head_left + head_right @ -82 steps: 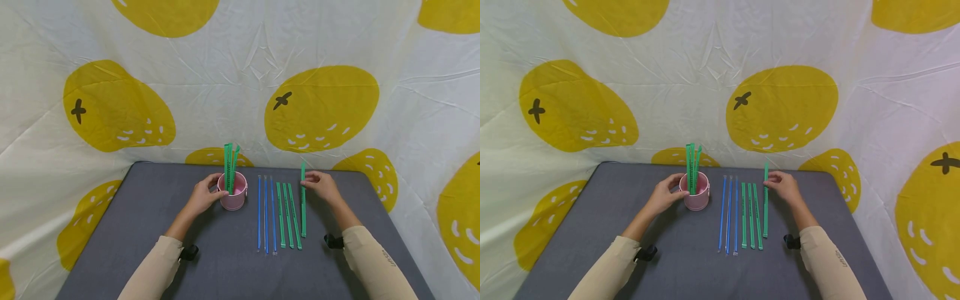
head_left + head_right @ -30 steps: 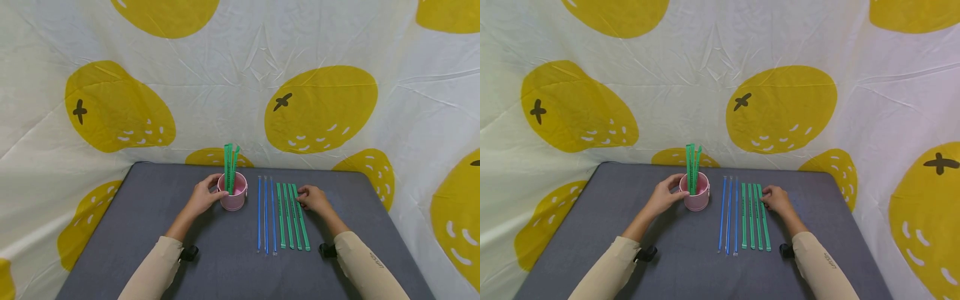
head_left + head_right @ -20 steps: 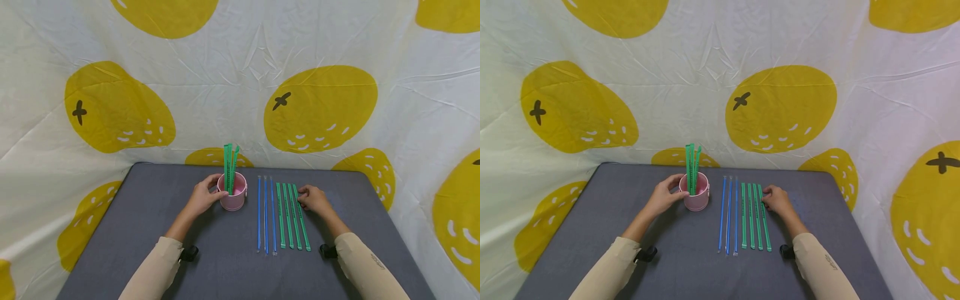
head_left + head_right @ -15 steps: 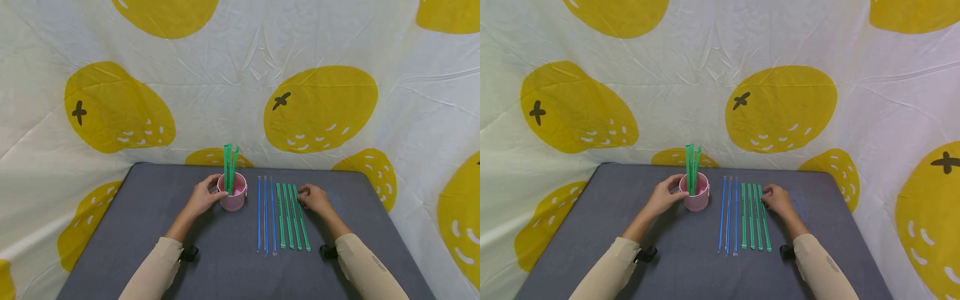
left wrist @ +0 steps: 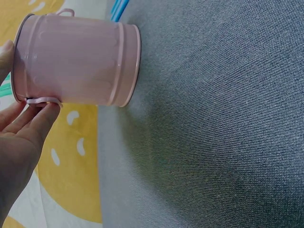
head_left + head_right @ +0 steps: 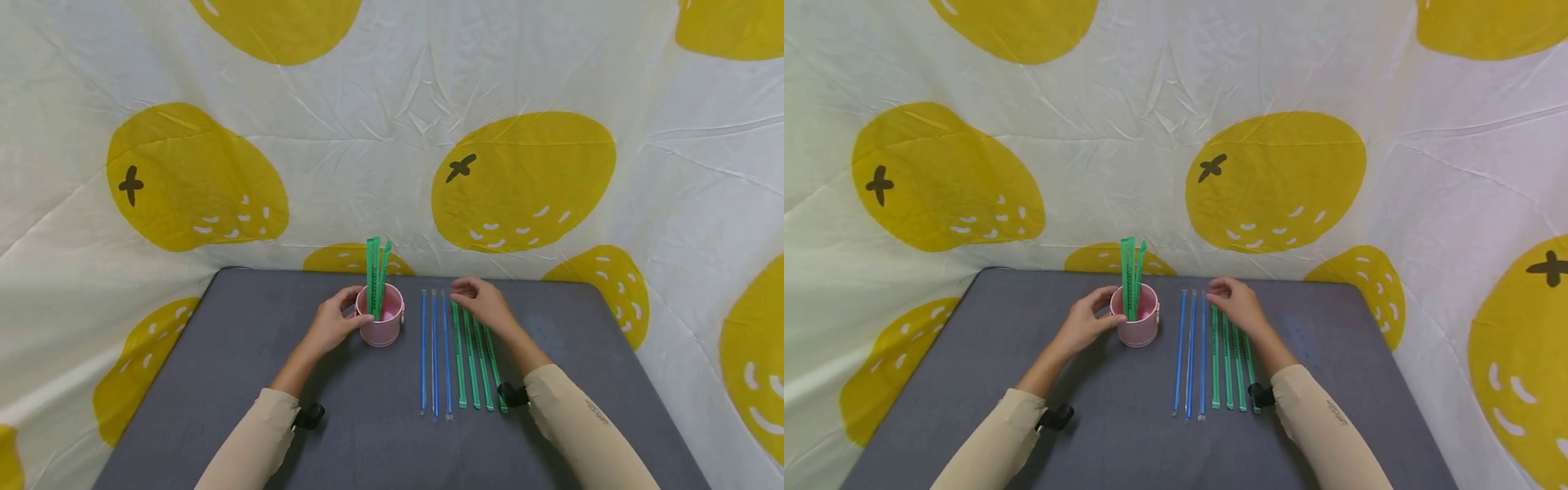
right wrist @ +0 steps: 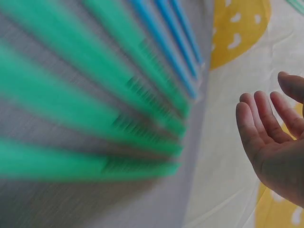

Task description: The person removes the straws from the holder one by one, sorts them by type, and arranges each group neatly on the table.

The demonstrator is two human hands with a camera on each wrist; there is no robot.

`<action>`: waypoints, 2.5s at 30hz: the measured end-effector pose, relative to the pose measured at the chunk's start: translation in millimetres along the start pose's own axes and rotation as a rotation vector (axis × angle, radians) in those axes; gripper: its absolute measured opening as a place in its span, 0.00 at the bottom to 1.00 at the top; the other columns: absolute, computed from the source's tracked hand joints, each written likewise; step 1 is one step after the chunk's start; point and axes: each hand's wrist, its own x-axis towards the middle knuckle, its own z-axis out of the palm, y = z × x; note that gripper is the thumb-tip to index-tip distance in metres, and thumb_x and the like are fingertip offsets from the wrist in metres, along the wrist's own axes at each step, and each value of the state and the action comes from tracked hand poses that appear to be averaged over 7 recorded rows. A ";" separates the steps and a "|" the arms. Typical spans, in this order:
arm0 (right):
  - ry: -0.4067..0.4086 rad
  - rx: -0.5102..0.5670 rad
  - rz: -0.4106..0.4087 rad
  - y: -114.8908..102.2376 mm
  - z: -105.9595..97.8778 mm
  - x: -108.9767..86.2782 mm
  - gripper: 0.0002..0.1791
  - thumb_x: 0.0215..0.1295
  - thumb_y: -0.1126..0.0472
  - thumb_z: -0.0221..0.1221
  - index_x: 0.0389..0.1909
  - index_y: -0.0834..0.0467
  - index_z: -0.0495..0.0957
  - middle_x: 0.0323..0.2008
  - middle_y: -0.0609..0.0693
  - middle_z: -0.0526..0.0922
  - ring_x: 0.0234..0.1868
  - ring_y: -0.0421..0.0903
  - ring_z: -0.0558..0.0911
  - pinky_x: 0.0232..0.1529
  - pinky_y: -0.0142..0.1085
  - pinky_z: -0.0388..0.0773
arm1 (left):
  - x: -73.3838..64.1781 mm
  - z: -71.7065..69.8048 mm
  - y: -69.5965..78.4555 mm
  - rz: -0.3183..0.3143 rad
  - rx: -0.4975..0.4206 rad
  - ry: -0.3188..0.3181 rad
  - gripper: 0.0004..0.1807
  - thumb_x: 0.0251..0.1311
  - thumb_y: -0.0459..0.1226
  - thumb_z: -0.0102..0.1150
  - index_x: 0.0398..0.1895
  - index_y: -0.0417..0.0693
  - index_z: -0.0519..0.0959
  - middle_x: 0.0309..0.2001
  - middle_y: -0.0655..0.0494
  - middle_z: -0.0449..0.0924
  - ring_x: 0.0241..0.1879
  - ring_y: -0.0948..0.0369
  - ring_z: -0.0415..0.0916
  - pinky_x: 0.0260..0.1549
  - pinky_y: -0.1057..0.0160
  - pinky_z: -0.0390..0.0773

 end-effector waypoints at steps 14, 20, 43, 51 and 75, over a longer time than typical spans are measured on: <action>-0.070 0.265 -0.124 -61.1 42.4 47.8 0.21 0.72 0.65 0.64 0.62 0.68 0.78 0.56 0.66 0.85 0.56 0.60 0.86 0.50 0.41 0.86 | -1.1 -0.1 -0.6 0.002 0.012 0.009 0.37 0.56 0.38 0.78 0.69 0.40 0.74 0.63 0.37 0.79 0.66 0.40 0.76 0.63 0.40 0.78; -0.135 0.343 -0.119 -74.7 59.2 60.4 0.23 0.74 0.63 0.61 0.65 0.70 0.75 0.57 0.68 0.83 0.56 0.62 0.86 0.57 0.52 0.85 | -2.1 -0.8 -3.3 -0.005 0.040 0.019 0.37 0.56 0.39 0.78 0.69 0.43 0.74 0.64 0.41 0.80 0.66 0.44 0.77 0.63 0.41 0.79; -0.130 0.298 -0.112 -100.5 76.4 76.7 0.20 0.71 0.69 0.62 0.61 0.71 0.76 0.52 0.69 0.85 0.55 0.61 0.86 0.51 0.44 0.88 | -1.1 -0.2 -3.9 0.028 0.014 -0.007 0.39 0.57 0.41 0.77 0.70 0.38 0.72 0.64 0.37 0.79 0.67 0.39 0.75 0.62 0.39 0.78; -0.117 0.342 -0.111 -99.0 78.6 75.4 0.17 0.73 0.68 0.60 0.59 0.70 0.78 0.53 0.68 0.85 0.54 0.61 0.87 0.50 0.44 0.89 | -2.3 1.8 -3.6 0.027 0.013 -0.002 0.38 0.57 0.38 0.77 0.70 0.39 0.72 0.64 0.37 0.79 0.66 0.39 0.75 0.62 0.39 0.78; -0.021 0.432 -0.063 -108.6 41.6 63.8 0.18 0.72 0.59 0.65 0.57 0.65 0.80 0.51 0.67 0.85 0.41 0.45 0.87 0.48 0.47 0.89 | -5.5 1.7 -2.3 0.019 0.022 0.002 0.38 0.56 0.40 0.78 0.69 0.39 0.73 0.64 0.37 0.79 0.66 0.42 0.76 0.64 0.39 0.77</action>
